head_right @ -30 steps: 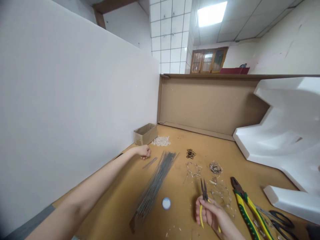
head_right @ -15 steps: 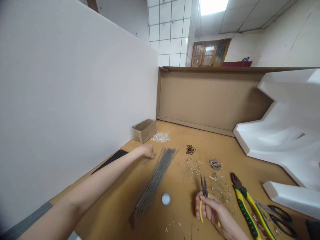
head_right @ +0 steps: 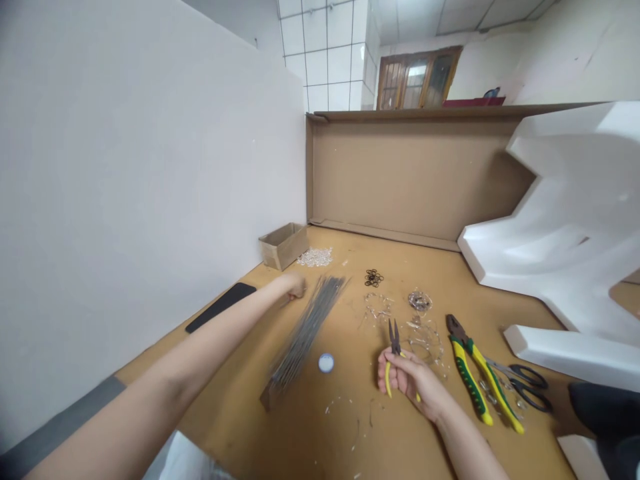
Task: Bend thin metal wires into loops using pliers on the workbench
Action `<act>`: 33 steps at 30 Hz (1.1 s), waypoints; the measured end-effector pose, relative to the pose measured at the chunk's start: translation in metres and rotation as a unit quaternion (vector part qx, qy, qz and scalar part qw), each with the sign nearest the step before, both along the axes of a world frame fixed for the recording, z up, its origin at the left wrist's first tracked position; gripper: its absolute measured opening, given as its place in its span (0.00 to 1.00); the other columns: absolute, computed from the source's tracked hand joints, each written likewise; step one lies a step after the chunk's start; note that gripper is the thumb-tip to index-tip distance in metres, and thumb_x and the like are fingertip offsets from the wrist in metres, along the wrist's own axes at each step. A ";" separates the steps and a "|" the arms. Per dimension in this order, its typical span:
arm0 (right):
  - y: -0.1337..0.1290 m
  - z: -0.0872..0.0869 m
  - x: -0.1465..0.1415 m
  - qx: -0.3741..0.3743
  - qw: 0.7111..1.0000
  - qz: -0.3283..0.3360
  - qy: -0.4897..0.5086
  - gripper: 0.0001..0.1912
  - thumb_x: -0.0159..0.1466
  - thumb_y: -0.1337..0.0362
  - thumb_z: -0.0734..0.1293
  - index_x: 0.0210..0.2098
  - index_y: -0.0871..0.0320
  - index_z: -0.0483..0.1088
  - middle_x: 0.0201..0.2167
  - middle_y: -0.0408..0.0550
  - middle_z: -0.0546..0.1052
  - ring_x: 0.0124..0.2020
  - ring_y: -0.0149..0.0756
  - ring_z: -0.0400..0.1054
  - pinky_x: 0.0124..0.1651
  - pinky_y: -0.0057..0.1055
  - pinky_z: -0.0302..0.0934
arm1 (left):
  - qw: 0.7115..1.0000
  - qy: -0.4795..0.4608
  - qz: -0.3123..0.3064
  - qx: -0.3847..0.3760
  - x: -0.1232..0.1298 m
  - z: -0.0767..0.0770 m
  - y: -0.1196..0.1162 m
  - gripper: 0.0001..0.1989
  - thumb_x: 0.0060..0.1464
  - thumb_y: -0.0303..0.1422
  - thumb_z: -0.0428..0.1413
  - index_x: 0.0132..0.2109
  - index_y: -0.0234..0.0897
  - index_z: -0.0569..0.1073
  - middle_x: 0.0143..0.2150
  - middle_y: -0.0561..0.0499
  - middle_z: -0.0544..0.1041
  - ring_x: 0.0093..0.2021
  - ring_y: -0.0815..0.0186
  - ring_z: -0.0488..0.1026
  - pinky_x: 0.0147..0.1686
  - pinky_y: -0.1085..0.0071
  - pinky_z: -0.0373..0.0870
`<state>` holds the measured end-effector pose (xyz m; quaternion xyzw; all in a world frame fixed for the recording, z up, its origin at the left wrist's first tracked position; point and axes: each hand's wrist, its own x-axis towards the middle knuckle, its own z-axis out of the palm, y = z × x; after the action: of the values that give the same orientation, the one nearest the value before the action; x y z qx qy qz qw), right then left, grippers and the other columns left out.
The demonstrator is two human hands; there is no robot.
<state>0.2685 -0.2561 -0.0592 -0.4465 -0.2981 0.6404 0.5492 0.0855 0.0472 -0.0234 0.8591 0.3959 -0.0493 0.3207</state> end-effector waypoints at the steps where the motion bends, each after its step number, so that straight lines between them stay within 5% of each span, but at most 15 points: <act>1: 0.000 0.000 -0.001 0.000 1.000 0.002 -0.005 0.09 0.56 0.60 0.65 0.29 0.61 0.66 0.24 0.46 0.71 0.24 0.33 0.67 0.29 0.31 0.58 | 1.000 0.017 0.017 -0.015 -0.004 0.003 0.001 0.15 0.55 0.35 0.49 0.49 0.33 0.65 0.48 0.45 0.67 0.43 0.63 0.68 0.41 0.61 0.67; 4: 0.000 0.002 -0.002 -0.010 0.998 0.016 -0.064 0.11 0.56 0.57 0.64 0.30 0.60 0.66 0.23 0.45 0.71 0.22 0.33 0.67 0.27 0.30 0.57 | 0.997 0.038 0.054 -0.043 -0.019 0.015 0.000 0.15 0.55 0.34 0.49 0.48 0.32 0.65 0.46 0.46 0.68 0.42 0.64 0.69 0.39 0.62 0.68; 7: 0.000 0.002 -0.003 -0.062 0.965 -0.004 -0.257 0.14 0.55 0.52 0.63 0.29 0.58 0.66 0.21 0.45 0.71 0.19 0.33 0.64 0.24 0.30 0.54 | 0.996 -0.020 0.065 -0.055 -0.036 0.031 0.000 0.07 0.52 0.29 0.53 0.37 0.28 0.69 0.33 0.48 0.73 0.32 0.68 0.71 0.34 0.68 0.69; 10: 0.000 0.002 -0.006 -0.079 0.840 -0.099 -0.528 0.13 0.52 0.52 0.64 0.28 0.55 0.68 0.23 0.48 0.71 0.25 0.39 0.65 0.29 0.32 0.52 | 0.988 -0.121 0.064 -0.072 -0.049 0.047 -0.001 0.02 0.46 0.22 0.52 0.27 0.30 0.67 0.21 0.53 0.71 0.24 0.72 0.70 0.30 0.74 0.69; 13: 0.001 0.001 -0.013 -0.051 0.698 -0.143 -0.700 0.10 0.53 0.57 0.63 0.32 0.55 0.69 0.30 0.54 0.72 0.34 0.47 0.65 0.35 0.37 0.52 | 0.971 -0.212 0.049 -0.100 -0.057 0.057 -0.008 0.03 0.45 0.22 0.51 0.26 0.31 0.66 0.20 0.55 0.71 0.22 0.74 0.70 0.30 0.75 0.69; 17: 0.003 0.007 -0.020 -0.019 0.592 -0.108 -0.799 0.12 0.54 0.58 0.62 0.34 0.58 0.70 0.34 0.58 0.72 0.39 0.51 0.63 0.40 0.43 0.52 | 0.942 -0.307 0.023 -0.137 -0.056 0.058 -0.031 0.02 0.46 0.25 0.52 0.29 0.31 0.65 0.21 0.53 0.72 0.23 0.73 0.71 0.31 0.74 0.69; 20: 0.012 0.019 -0.023 0.056 0.622 -0.117 -0.772 0.14 0.56 0.57 0.61 0.37 0.56 0.71 0.36 0.54 0.72 0.42 0.48 0.62 0.43 0.43 0.53 | 0.919 -0.359 0.002 -0.162 -0.045 0.050 -0.058 0.06 0.46 0.28 0.54 0.29 0.32 0.63 0.21 0.54 0.71 0.23 0.73 0.71 0.30 0.74 0.69; 24: 0.040 0.039 -0.038 0.120 0.771 -0.113 -0.615 0.13 0.58 0.58 0.60 0.37 0.58 0.70 0.33 0.50 0.72 0.32 0.36 0.66 0.36 0.32 0.60 | 0.874 -0.435 -0.040 -0.214 -0.020 0.031 -0.096 0.10 0.44 0.31 0.57 0.29 0.33 0.62 0.20 0.54 0.71 0.21 0.74 0.69 0.26 0.76 0.65; 27: 0.064 0.042 -0.054 0.128 0.836 -0.080 -0.528 0.20 0.52 0.62 0.65 0.44 0.60 0.67 0.35 0.50 0.73 0.27 0.31 0.65 0.32 0.29 0.61 | 0.864 -0.451 -0.050 -0.221 -0.006 0.016 -0.115 0.11 0.42 0.33 0.58 0.29 0.33 0.63 0.21 0.54 0.71 0.22 0.73 0.68 0.26 0.76 0.64; 30: 0.080 0.035 -0.064 0.140 0.862 -0.077 -0.481 0.17 0.52 0.63 0.64 0.41 0.62 0.68 0.30 0.48 0.74 0.27 0.31 0.66 0.32 0.27 0.61 | 0.857 -0.464 -0.041 -0.219 0.000 0.004 -0.121 0.12 0.42 0.34 0.58 0.29 0.32 0.64 0.22 0.54 0.70 0.23 0.73 0.68 0.27 0.74 0.65; 33: 0.087 0.025 -0.064 0.135 0.856 -0.094 -0.490 0.11 0.54 0.63 0.62 0.34 0.61 0.71 0.26 0.47 0.75 0.27 0.32 0.67 0.32 0.27 0.61 | 0.852 -0.479 -0.022 -0.212 -0.001 -0.004 -0.120 0.12 0.42 0.35 0.58 0.29 0.32 0.64 0.22 0.54 0.70 0.24 0.72 0.68 0.28 0.74 0.65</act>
<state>0.2050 -0.1686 -0.0344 -0.6498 -0.5688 0.2371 0.4450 0.0850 -0.0724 -0.0269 0.6962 0.1539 0.2785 0.6435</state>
